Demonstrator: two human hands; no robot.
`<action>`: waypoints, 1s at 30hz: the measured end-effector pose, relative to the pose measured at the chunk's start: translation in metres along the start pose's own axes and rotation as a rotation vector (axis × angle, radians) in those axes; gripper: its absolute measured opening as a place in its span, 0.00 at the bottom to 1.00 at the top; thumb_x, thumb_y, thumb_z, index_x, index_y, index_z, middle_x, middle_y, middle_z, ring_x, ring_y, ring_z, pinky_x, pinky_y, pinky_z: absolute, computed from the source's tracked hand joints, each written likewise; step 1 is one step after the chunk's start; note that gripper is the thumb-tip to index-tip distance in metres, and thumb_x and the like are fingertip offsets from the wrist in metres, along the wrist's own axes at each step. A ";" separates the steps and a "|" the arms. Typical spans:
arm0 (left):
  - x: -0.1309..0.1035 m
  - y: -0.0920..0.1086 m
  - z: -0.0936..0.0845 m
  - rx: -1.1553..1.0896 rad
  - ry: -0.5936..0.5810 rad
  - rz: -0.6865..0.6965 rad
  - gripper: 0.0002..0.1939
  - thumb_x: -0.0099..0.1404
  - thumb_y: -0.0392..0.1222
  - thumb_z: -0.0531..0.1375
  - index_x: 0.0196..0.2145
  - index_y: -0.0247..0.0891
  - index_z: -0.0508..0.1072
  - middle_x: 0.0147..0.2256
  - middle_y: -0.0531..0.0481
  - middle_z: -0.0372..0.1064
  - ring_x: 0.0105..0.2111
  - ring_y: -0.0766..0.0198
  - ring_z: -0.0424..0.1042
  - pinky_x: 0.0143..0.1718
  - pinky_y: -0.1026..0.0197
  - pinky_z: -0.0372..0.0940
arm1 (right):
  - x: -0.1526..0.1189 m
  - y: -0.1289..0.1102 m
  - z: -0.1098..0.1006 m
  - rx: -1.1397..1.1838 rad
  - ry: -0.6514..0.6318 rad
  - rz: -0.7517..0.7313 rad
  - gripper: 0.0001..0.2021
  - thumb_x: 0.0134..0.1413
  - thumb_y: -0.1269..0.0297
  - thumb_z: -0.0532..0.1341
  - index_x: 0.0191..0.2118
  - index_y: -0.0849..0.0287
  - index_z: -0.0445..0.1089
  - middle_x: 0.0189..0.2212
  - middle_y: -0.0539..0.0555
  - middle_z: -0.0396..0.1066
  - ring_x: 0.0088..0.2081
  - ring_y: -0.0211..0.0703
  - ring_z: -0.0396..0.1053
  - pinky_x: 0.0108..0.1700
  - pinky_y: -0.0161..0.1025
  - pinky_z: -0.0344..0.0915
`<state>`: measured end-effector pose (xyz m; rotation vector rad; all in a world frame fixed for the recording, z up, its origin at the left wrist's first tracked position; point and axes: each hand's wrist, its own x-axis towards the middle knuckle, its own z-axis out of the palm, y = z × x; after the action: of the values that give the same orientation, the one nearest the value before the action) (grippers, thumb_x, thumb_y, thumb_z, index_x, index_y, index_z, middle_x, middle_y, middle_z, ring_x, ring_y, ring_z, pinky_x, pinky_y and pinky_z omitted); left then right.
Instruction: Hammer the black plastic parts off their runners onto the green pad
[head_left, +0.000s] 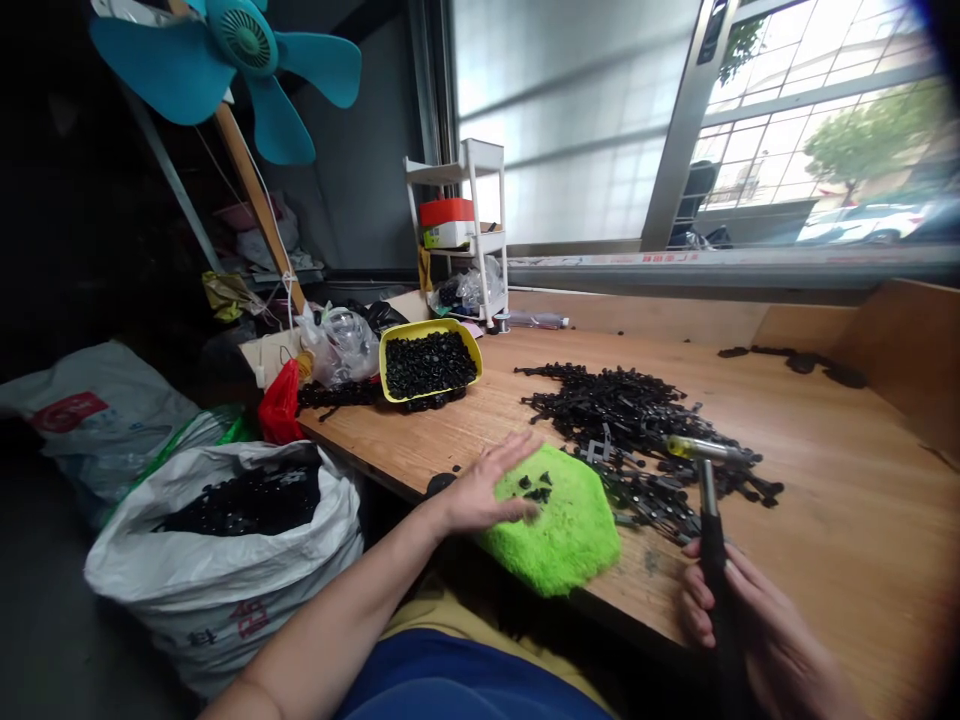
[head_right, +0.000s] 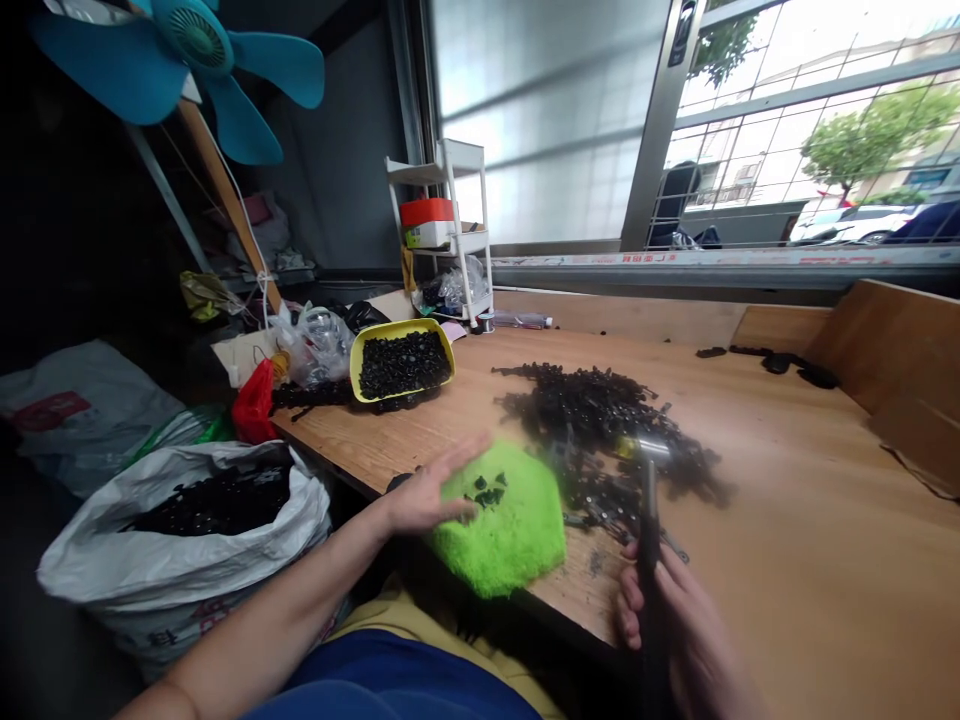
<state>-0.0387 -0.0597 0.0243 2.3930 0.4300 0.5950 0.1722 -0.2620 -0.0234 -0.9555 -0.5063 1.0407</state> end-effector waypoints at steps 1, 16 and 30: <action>-0.002 -0.005 0.000 -0.079 0.112 -0.047 0.32 0.58 0.53 0.55 0.58 0.45 0.53 0.58 0.43 0.51 0.56 0.52 0.53 0.55 0.47 0.47 | 0.001 0.000 -0.001 -0.003 -0.003 0.004 0.16 0.45 0.55 0.65 0.38 0.56 0.64 0.22 0.50 0.56 0.21 0.39 0.55 0.19 0.33 0.55; -0.014 -0.008 0.011 0.060 0.228 -0.126 0.02 0.52 0.36 0.59 0.25 0.36 0.72 0.27 0.53 0.67 0.30 0.68 0.65 0.33 0.67 0.58 | -0.003 -0.004 0.009 -0.005 0.022 -0.007 0.14 0.46 0.55 0.64 0.37 0.56 0.64 0.22 0.50 0.55 0.21 0.38 0.54 0.19 0.32 0.54; -0.001 0.003 0.013 0.184 0.273 -0.126 0.04 0.53 0.39 0.58 0.24 0.38 0.72 0.29 0.50 0.65 0.35 0.64 0.64 0.39 0.62 0.58 | -0.001 -0.002 0.003 0.030 -0.037 -0.013 0.15 0.48 0.57 0.63 0.39 0.58 0.63 0.23 0.51 0.56 0.21 0.39 0.55 0.20 0.33 0.55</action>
<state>-0.0323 -0.0691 0.0167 2.4406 0.7771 0.8606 0.1703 -0.2619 -0.0202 -0.9067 -0.5248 1.0531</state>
